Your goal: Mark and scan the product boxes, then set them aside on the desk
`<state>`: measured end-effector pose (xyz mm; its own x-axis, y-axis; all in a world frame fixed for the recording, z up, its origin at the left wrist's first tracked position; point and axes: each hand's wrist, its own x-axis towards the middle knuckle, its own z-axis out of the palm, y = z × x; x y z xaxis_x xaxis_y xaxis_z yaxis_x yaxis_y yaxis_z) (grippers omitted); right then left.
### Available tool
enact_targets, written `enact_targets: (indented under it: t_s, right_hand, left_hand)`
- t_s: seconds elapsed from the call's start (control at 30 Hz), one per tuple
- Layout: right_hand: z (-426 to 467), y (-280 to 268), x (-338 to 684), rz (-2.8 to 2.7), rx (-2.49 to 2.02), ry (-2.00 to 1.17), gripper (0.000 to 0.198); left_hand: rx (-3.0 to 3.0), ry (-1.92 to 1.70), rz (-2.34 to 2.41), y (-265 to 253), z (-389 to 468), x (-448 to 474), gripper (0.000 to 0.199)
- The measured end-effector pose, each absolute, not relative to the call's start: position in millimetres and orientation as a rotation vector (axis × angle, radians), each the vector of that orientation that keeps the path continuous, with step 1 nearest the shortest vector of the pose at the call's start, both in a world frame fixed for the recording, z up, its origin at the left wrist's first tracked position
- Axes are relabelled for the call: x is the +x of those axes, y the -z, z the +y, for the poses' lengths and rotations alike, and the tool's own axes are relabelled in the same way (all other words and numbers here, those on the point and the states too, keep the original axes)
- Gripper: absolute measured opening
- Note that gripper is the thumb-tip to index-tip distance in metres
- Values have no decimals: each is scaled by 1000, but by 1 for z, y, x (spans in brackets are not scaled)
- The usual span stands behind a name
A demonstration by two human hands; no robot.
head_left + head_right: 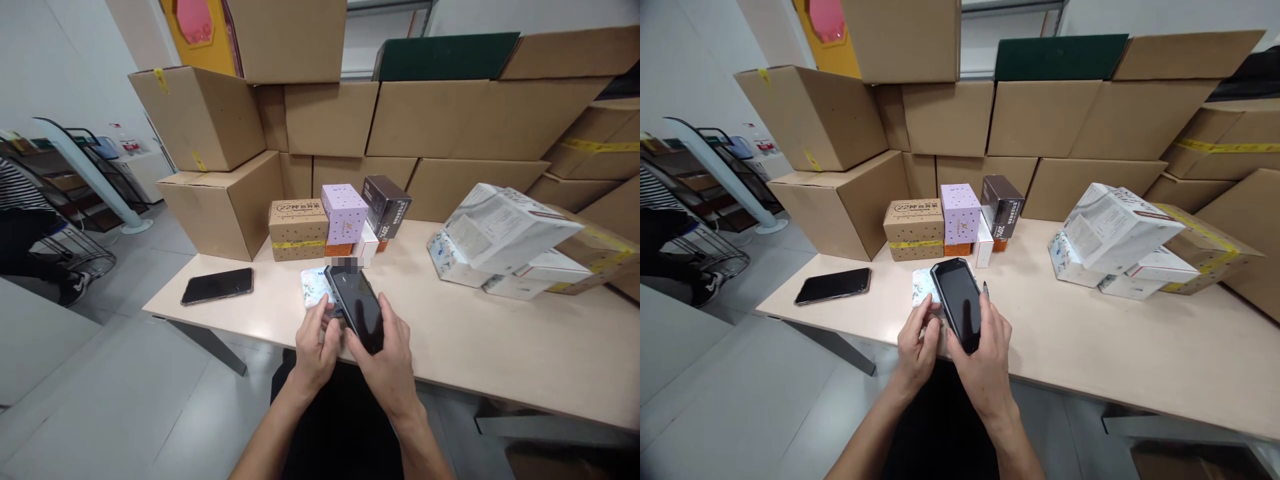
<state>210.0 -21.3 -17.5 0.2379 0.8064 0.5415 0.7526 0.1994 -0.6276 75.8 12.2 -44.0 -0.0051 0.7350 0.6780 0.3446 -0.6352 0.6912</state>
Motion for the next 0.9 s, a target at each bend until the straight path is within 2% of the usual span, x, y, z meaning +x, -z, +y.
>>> enact_targets:
  t_s: [0.9]
  right_hand:
    - [-17,17,217,-1600,-1508,19,74]
  left_hand:
    - [2002,-1469,1214,34,13,78,50]
